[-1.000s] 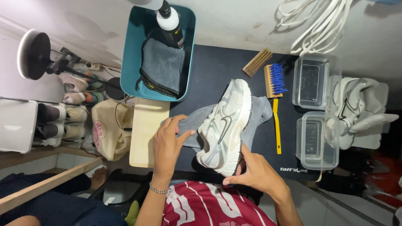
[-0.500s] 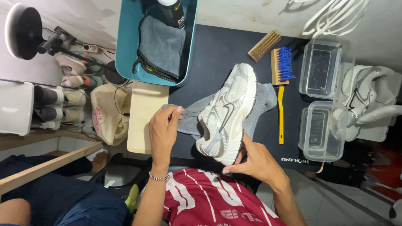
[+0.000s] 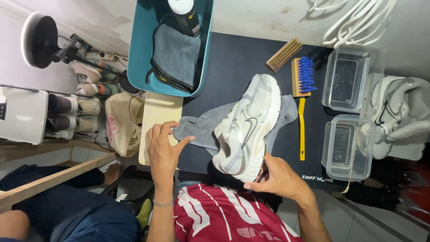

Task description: Cleaning the midsole of a sneaker using a small scrubbing tool and a cloth.

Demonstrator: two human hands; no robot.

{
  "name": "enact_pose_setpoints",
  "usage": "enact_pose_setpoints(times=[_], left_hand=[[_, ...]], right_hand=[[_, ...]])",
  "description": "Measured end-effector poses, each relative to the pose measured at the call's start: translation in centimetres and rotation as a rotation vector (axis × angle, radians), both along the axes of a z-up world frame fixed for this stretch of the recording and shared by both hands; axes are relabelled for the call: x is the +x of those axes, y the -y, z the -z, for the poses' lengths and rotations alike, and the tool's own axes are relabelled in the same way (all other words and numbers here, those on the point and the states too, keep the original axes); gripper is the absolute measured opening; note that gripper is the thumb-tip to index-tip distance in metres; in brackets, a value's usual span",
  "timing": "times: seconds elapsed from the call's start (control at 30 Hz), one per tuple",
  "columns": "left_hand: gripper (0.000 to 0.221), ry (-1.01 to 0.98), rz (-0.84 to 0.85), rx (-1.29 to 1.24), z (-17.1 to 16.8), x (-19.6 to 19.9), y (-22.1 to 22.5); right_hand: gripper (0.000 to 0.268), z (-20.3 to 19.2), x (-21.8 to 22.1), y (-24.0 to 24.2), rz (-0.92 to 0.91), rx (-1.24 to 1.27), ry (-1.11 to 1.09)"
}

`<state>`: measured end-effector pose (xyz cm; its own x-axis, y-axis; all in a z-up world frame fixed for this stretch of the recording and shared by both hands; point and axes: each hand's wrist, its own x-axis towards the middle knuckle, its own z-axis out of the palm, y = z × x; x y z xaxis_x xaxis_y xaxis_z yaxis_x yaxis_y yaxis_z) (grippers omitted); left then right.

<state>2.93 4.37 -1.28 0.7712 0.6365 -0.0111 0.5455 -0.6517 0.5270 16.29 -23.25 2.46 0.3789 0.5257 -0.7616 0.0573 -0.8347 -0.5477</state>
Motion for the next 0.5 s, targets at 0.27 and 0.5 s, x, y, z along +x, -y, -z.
enact_pose_setpoints(times=[0.27, 0.5], left_hand=[[0.028, 0.001, 0.124, -0.095, -0.4, 0.2, -1.0], [0.023, 0.090, 0.168, -0.118, -0.7, 0.2, -1.2]], right_hand=[[0.031, 2.8, -0.4, 4.0, 0.044, 0.152, -0.013], [0.025, 2.4, -0.7, 3.7, 0.096, 0.152, -0.050]])
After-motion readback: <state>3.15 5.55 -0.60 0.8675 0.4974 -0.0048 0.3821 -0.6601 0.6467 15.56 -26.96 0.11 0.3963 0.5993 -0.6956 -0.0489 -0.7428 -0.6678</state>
